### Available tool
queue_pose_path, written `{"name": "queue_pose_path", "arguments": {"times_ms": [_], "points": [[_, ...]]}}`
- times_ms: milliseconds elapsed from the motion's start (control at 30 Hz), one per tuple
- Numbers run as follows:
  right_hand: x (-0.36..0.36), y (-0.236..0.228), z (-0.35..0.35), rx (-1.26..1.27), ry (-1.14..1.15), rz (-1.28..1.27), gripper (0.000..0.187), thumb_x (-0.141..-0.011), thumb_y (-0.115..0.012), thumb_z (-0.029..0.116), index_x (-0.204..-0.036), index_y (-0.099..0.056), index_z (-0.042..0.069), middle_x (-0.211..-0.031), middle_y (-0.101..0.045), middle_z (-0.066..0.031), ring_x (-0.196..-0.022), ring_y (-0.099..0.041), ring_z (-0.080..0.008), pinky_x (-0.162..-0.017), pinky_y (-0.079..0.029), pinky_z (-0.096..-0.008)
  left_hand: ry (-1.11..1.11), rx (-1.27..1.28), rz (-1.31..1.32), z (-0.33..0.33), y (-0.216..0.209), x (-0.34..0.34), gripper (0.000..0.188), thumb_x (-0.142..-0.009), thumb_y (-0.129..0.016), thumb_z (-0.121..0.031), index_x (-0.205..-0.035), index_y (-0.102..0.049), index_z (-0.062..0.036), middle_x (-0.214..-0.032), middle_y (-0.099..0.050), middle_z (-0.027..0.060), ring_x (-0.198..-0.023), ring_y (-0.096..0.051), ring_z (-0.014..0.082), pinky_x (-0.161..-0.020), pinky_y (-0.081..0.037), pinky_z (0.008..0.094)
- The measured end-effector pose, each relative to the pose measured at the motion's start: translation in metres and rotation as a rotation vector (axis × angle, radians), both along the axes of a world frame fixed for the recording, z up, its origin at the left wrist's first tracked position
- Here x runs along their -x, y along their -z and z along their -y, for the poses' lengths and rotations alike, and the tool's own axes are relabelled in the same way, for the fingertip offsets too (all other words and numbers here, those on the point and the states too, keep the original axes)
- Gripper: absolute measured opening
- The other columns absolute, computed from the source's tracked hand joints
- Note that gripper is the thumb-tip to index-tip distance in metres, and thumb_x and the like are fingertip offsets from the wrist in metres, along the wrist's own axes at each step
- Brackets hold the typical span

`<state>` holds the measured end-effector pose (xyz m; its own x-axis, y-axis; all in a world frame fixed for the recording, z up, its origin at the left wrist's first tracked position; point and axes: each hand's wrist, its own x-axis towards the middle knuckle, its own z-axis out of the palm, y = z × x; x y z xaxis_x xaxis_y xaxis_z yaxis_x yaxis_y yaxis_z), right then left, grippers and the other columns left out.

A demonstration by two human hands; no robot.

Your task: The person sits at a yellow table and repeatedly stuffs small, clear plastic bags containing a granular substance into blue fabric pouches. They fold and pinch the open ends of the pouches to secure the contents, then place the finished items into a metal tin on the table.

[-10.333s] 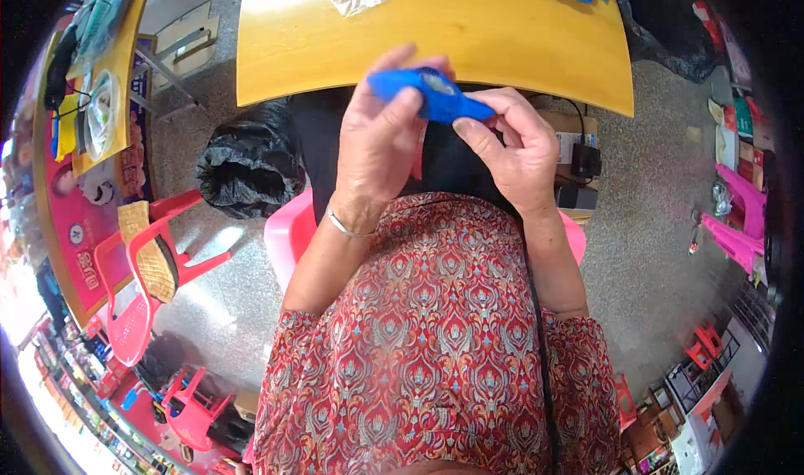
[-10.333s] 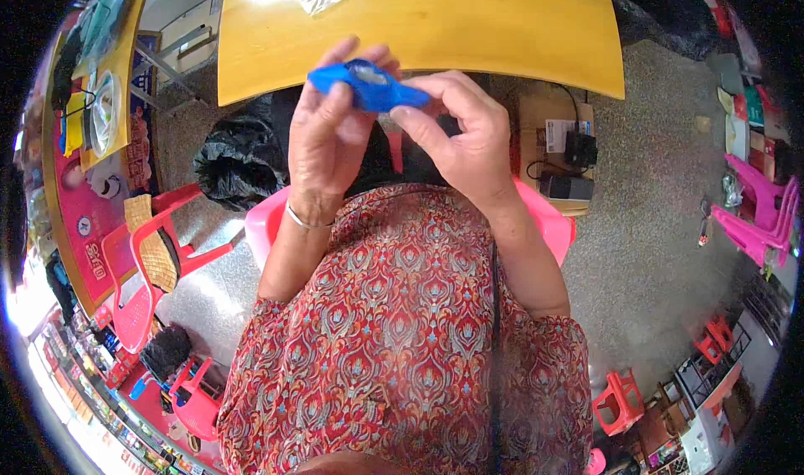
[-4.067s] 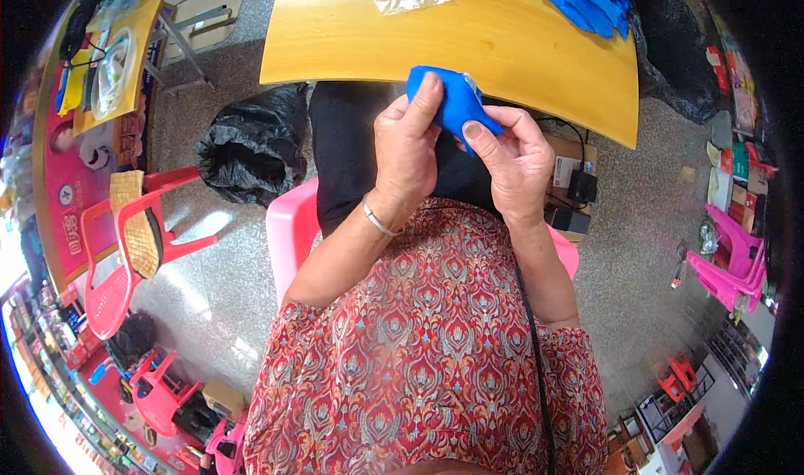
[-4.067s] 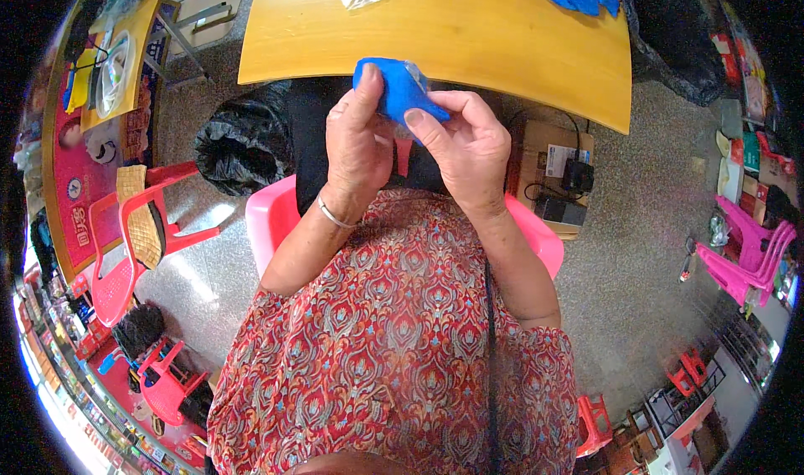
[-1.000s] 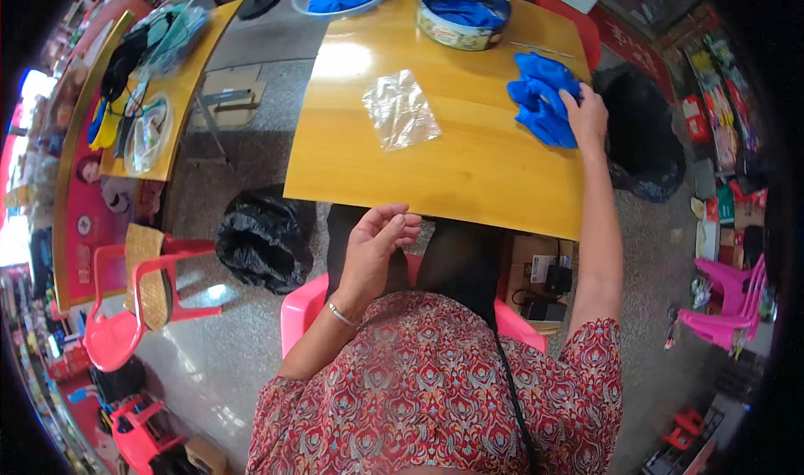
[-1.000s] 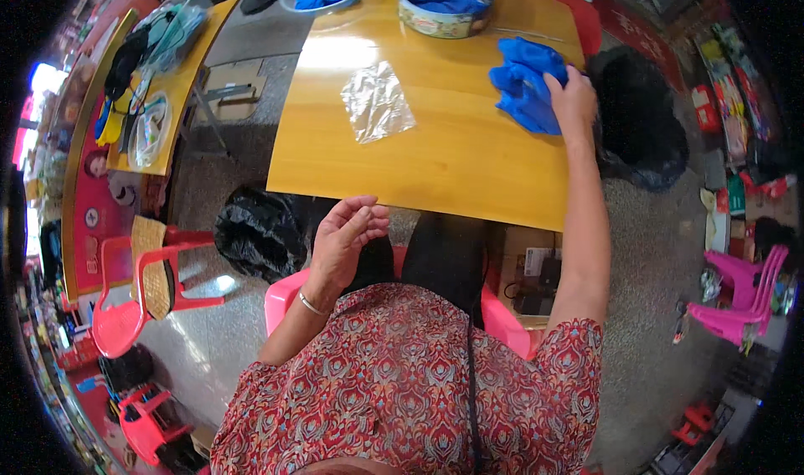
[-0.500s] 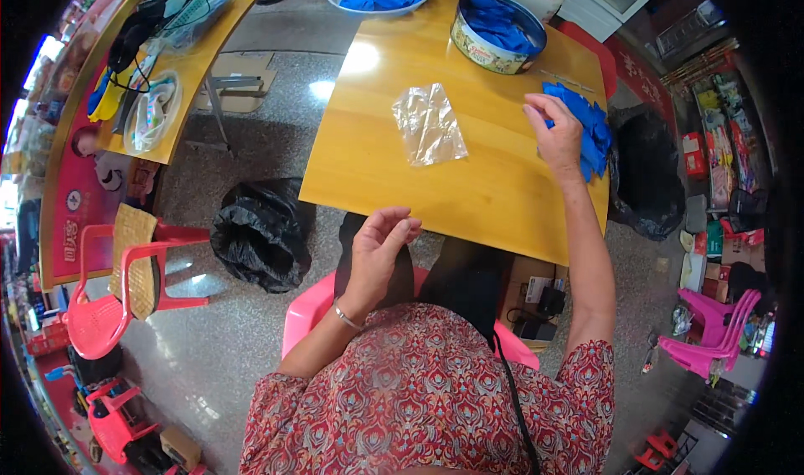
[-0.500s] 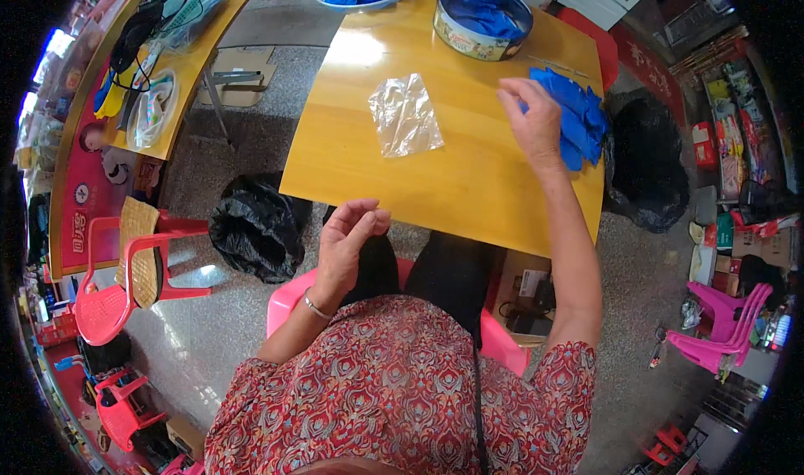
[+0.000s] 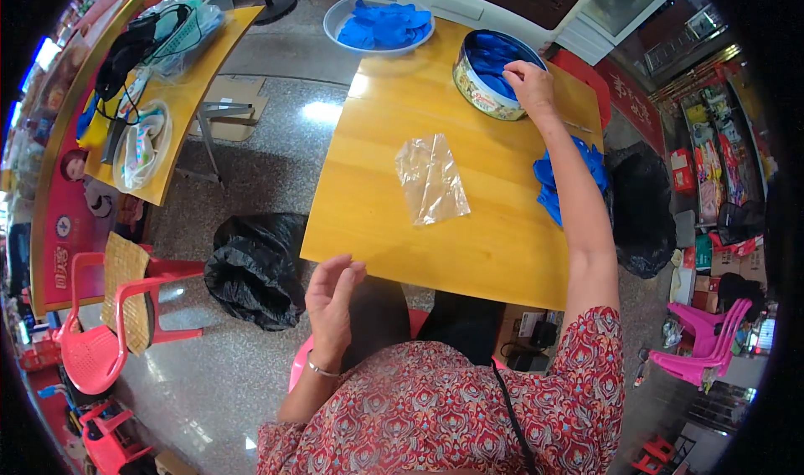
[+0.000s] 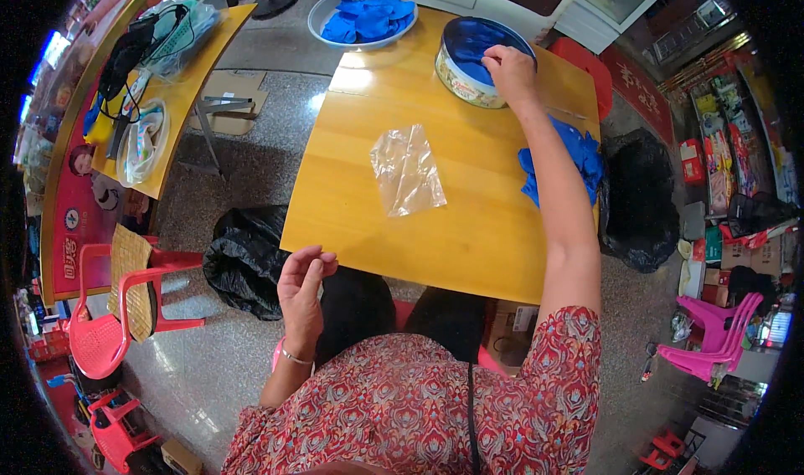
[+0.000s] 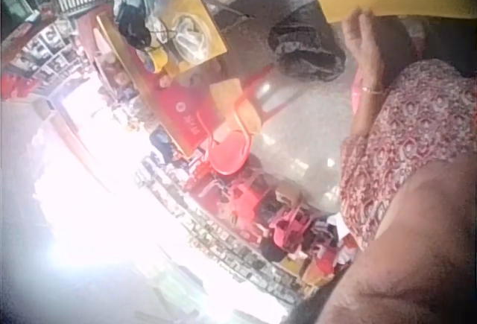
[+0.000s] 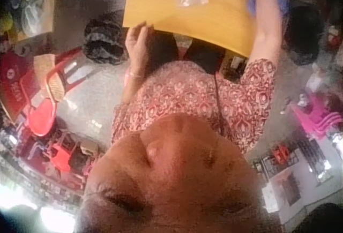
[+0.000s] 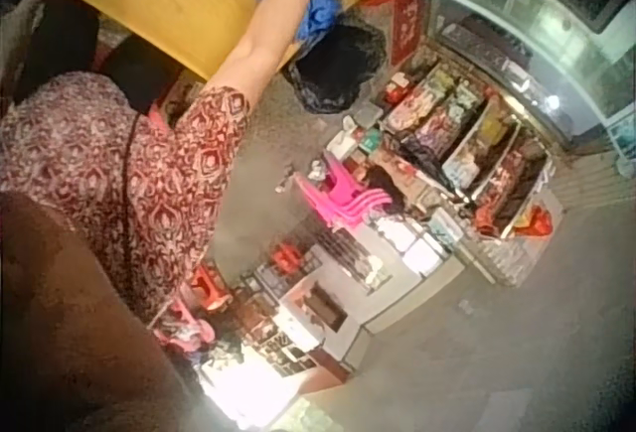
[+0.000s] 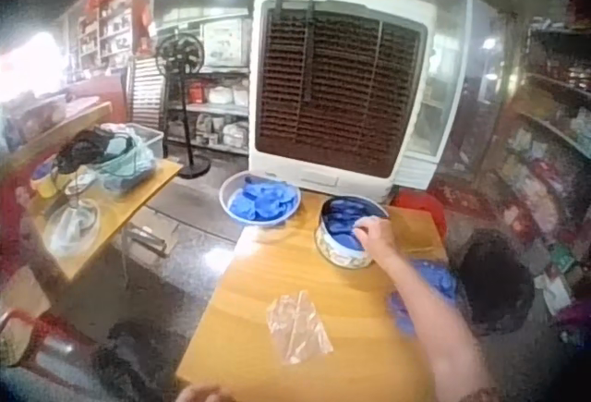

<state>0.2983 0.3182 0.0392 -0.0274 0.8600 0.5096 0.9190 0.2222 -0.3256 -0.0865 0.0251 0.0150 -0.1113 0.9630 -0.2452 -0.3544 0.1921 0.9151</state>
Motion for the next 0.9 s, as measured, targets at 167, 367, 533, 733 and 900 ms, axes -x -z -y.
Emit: {"name": "queue_pose_path", "arguments": {"times_ms": [167, 367, 533, 733, 900], "points": [[0.012, 0.013, -0.042, 0.186, -0.041, 0.233, 0.021, -0.077, -0.069, 0.021, -0.095, -0.070, 0.009, -0.095, -0.067, -0.0163, -0.090, -0.063, -0.0334, -0.081, -0.050, -0.0409, -0.031, 0.018, 0.001, -0.007, 0.001, 0.002, 0.021, -0.092, -0.057, -0.009, -0.111, -0.056, 0.0013, -0.098, -0.065, 0.0108, -0.090, -0.062, 0.0168, -0.084, -0.050, 0.0299], [0.019, 0.023, -0.060, 0.286, 0.124, 0.346, 0.018, -0.079, -0.065, 0.023, -0.094, -0.071, 0.015, -0.099, -0.067, -0.0128, -0.097, -0.062, -0.0314, -0.084, -0.049, -0.0468, 0.011, 0.038, 0.064, -0.013, 0.004, -0.002, 0.024, -0.092, -0.058, -0.008, -0.114, -0.055, 0.0013, -0.103, -0.065, 0.0106, -0.096, -0.062, 0.0163, -0.089, -0.048, 0.0296], [0.000, 0.017, -0.065, 0.073, 0.029, 0.026, 0.020, -0.083, -0.058, 0.024, -0.088, -0.070, 0.009, -0.084, -0.067, -0.0168, -0.085, -0.064, -0.0360, -0.077, -0.050, -0.0427, 0.036, 0.063, 0.063, -0.014, 0.003, -0.008, 0.024, -0.092, -0.058, -0.008, -0.113, -0.055, 0.0014, -0.103, -0.065, 0.0105, -0.097, -0.062, 0.0164, -0.089, -0.048, 0.0300], [-0.001, -0.039, -0.002, 0.323, -0.061, -1.093, 0.019, -0.090, -0.060, 0.020, -0.097, -0.065, 0.003, -0.080, -0.061, 0.0036, -0.067, -0.054, -0.0061, -0.057, -0.044, -0.0219, 0.099, 0.054, 0.083, -0.014, 0.000, -0.021, 0.023, -0.092, -0.057, -0.008, -0.113, -0.054, 0.0015, -0.103, -0.064, 0.0101, -0.098, -0.061, 0.0163, -0.090, -0.048, 0.0301], [0.021, -0.048, 0.076, 0.475, -0.292, -1.297, 0.017, -0.091, -0.059, 0.018, -0.100, -0.063, 0.004, -0.085, -0.063, 0.0012, -0.071, -0.058, -0.0083, -0.061, -0.046, -0.0243, 0.138, 0.028, 0.068, -0.007, -0.008, -0.037, 0.023, -0.093, -0.056, -0.008, -0.113, -0.054, 0.0022, -0.100, -0.065, 0.0115, -0.092, -0.062, 0.0171, -0.087, -0.049, 0.0312]]}}
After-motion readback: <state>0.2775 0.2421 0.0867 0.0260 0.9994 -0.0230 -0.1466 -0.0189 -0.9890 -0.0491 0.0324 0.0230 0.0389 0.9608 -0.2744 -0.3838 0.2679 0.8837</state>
